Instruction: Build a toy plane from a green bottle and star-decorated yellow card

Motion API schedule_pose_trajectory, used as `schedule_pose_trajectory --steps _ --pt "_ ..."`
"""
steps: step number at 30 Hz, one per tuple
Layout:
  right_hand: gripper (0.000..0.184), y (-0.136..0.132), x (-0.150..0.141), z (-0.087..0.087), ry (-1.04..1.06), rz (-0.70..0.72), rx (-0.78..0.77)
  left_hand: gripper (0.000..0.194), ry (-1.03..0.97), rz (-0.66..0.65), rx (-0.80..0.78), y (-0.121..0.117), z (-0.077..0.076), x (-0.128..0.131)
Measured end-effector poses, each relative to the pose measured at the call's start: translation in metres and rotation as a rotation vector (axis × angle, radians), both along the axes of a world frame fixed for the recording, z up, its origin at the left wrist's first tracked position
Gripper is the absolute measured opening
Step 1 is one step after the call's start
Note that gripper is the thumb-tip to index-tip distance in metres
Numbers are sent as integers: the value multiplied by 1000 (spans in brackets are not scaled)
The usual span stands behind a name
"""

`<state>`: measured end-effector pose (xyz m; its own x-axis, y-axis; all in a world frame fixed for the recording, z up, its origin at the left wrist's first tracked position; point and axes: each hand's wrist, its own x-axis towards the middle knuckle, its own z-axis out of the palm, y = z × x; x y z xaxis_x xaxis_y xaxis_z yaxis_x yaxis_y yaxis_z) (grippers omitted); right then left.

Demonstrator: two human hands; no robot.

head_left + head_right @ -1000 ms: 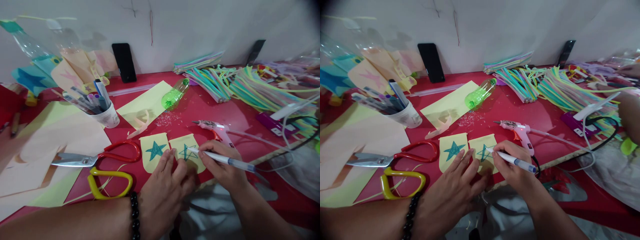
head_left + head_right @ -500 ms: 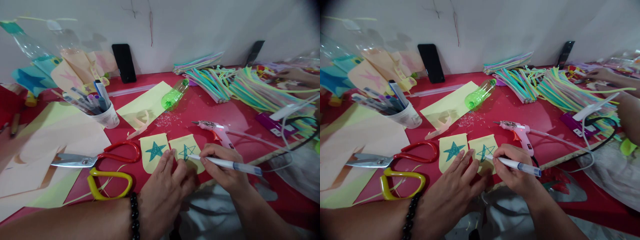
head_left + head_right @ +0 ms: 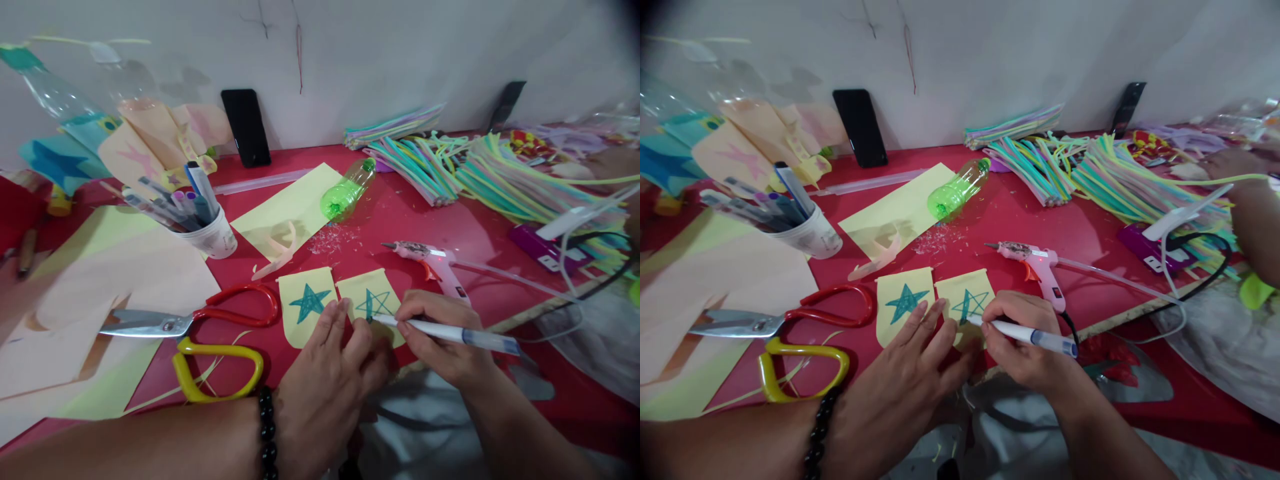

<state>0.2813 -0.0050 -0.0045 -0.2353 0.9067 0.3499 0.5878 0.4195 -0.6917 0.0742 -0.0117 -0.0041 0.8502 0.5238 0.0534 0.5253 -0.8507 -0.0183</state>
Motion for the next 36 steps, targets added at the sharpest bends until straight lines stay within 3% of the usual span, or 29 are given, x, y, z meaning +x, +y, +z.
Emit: schedule_pose_trajectory --steps 8,36 --pt "6 2 -1 -2 -79 -193 109 65 0 3 13 1 -1 0" --pt "12 4 -1 -3 -41 -194 96 62 0 -8 -21 2 -1 -1"
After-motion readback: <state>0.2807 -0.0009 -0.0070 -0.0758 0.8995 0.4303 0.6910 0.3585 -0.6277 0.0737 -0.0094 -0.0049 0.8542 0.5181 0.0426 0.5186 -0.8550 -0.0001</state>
